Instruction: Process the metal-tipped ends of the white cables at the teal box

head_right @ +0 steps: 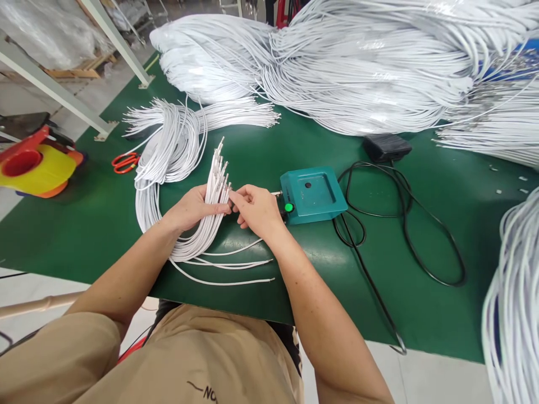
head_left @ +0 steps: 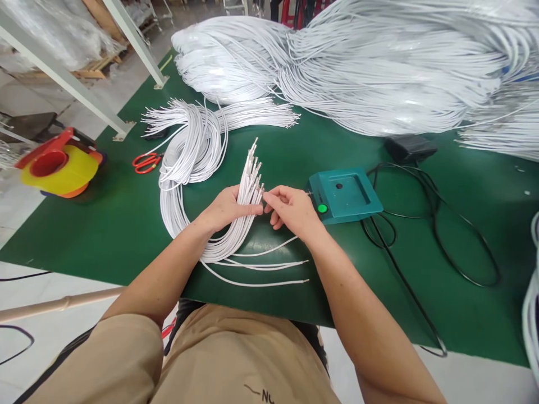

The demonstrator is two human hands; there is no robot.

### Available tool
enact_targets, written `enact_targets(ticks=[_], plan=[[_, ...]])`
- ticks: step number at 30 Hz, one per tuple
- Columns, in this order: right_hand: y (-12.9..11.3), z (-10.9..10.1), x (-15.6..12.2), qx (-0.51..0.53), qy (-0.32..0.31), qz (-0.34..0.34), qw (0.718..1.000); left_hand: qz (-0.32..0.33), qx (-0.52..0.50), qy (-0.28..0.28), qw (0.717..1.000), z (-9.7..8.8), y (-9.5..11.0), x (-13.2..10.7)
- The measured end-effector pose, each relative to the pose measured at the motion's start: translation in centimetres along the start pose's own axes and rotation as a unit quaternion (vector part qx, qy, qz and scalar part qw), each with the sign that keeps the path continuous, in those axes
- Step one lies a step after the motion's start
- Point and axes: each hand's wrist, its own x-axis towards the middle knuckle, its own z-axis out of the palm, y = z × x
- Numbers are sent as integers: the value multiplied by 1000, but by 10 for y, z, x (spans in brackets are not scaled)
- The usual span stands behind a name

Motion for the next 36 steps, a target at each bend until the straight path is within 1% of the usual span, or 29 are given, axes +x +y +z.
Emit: enact_targets(ticks=[3,5,7,10,14,19,22,26,30,33,36], plan=[[6,8,2,38,30,-10,999,26,59,32,997,2,1,-1],[9,10,4,68,48,-21,996,24,88,43,995,3,1,-2],[11,10,6,103,52,-30,993,20,105,48,993,4,1,-2],[10,7,6,151,47,-18,987,18,102,46,994,5,1,-2],[10,6,6,223,42,16,974,22,58,38,997,4,0,-1],[8,9,5,307,22,47,950,27,-9,51,998,9,0,-2],[4,8,2,319,7,67,945,21,-50,44,998,14,2,-3],[-1,2,0,283,-13,68,957,15,-49,30,998,19,4,-5],[-1,1,-1,283,-54,62,956,25,-47,18,998,21,2,-6],[2,2,0,300,-82,73,948,35,-49,21,998,21,1,-5],[4,1,0,343,-108,95,928,43,-54,27,997,19,0,-5]])
